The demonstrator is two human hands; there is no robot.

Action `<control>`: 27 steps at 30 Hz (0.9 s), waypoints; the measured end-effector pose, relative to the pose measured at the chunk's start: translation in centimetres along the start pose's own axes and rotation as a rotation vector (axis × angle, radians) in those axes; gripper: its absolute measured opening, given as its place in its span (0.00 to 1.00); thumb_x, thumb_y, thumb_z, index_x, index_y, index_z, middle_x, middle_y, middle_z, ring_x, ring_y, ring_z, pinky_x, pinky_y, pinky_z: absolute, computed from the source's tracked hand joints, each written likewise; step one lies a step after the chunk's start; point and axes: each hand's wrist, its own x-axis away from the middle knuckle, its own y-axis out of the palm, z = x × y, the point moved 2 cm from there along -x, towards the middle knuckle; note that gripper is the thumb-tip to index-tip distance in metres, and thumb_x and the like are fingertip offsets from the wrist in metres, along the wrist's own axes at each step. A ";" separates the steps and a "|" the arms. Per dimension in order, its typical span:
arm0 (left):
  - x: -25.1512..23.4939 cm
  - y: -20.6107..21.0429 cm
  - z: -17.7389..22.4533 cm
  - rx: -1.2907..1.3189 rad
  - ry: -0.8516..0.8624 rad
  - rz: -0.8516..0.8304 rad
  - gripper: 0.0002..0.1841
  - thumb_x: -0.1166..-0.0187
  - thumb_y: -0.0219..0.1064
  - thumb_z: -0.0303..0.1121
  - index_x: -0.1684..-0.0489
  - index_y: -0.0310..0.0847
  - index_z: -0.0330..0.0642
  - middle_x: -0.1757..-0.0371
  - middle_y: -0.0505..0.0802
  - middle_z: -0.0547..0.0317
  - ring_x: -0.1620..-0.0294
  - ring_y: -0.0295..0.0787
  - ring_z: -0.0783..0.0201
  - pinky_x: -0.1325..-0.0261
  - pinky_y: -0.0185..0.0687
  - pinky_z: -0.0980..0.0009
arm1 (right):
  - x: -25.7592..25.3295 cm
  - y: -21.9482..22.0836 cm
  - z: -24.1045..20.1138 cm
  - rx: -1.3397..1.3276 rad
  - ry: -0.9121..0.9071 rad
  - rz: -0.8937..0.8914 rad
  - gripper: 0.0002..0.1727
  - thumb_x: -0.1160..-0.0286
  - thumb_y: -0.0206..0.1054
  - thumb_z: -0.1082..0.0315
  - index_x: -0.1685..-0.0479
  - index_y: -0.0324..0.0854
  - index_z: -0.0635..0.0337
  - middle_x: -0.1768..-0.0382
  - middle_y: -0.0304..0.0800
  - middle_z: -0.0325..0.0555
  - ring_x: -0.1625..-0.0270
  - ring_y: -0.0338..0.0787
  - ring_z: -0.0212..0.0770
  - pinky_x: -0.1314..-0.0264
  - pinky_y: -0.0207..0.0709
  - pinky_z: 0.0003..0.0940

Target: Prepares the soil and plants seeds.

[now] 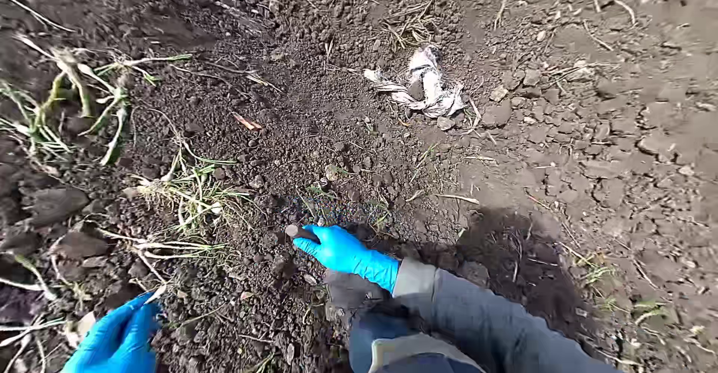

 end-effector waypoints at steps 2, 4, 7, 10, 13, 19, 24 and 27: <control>0.0 0.4 0.7 -0.210 -0.071 0.028 0.11 0.16 0.66 0.29 0.47 0.93 0.36 0.53 0.95 0.49 0.55 0.93 0.60 0.46 0.89 0.54 | -1.1 -1.9 -1.9 -0.021 -0.023 0.027 0.31 0.14 0.53 0.34 0.37 0.87 0.48 0.69 0.88 0.44 0.67 0.87 0.42 0.61 0.82 0.49; 1.8 1.4 -1.3 -0.341 -0.121 -0.069 0.08 0.17 0.71 0.30 0.50 0.97 0.47 0.52 0.96 0.53 0.51 0.94 0.57 0.43 0.89 0.48 | 0.4 -4.4 -6.4 -0.150 -0.041 0.073 0.28 0.12 0.53 0.38 0.46 0.87 0.50 0.82 0.74 0.39 0.83 0.71 0.36 0.80 0.69 0.36; 3.3 4.3 -3.9 -0.294 -0.175 -0.127 0.08 0.18 0.72 0.33 0.51 0.98 0.53 0.53 0.95 0.62 0.51 0.93 0.66 0.42 0.91 0.57 | 2.4 -10.9 -14.7 -0.333 -0.390 0.200 0.21 0.10 0.53 0.44 0.51 0.85 0.48 0.85 0.71 0.27 0.88 0.67 0.24 0.87 0.65 0.20; 3.8 6.1 -3.0 -0.290 -0.185 -0.200 0.08 0.17 0.71 0.34 0.52 0.98 0.52 0.53 0.95 0.62 0.51 0.93 0.66 0.42 0.91 0.58 | 0.8 -14.5 -19.7 -0.492 -0.881 0.203 0.19 0.07 0.56 0.59 0.49 0.83 0.68 0.79 0.83 0.41 0.85 0.78 0.34 0.89 0.75 0.32; -0.3 5.5 0.5 -0.345 -0.125 -0.096 0.08 0.17 0.70 0.33 0.53 0.97 0.50 0.51 0.95 0.56 0.50 0.94 0.58 0.45 0.90 0.50 | -1.4 -8.2 -18.9 -0.205 -0.644 0.346 0.17 0.08 0.54 0.51 0.55 0.83 0.51 0.83 0.75 0.25 0.87 0.73 0.24 0.90 0.70 0.25; -8.0 15.7 6.1 -0.745 0.079 -0.473 0.10 0.22 0.64 0.27 0.59 0.94 0.42 0.46 0.92 0.46 0.39 0.86 0.45 0.33 0.76 0.44 | -5.1 1.1 -2.2 -0.120 -0.096 0.092 0.30 0.11 0.50 0.37 0.61 0.83 0.53 0.87 0.69 0.38 0.87 0.69 0.37 0.84 0.68 0.36; -4.5 20.4 1.2 -0.568 0.295 -0.584 0.11 0.18 0.66 0.29 0.45 0.92 0.41 0.39 0.93 0.50 0.26 0.82 0.48 0.09 0.51 0.39 | 1.4 -5.2 -2.1 -0.163 -0.189 0.251 0.25 0.11 0.50 0.40 0.54 0.82 0.51 0.87 0.68 0.24 0.89 0.68 0.25 0.86 0.67 0.24; -5.5 12.0 -1.1 -0.406 0.266 -0.061 0.13 0.15 0.63 0.31 0.45 0.95 0.47 0.44 0.97 0.55 0.32 0.89 0.53 0.17 0.69 0.48 | -0.8 -2.2 0.6 0.013 -0.110 0.182 0.31 0.14 0.51 0.38 0.40 0.85 0.55 0.84 0.71 0.28 0.86 0.70 0.28 0.82 0.71 0.30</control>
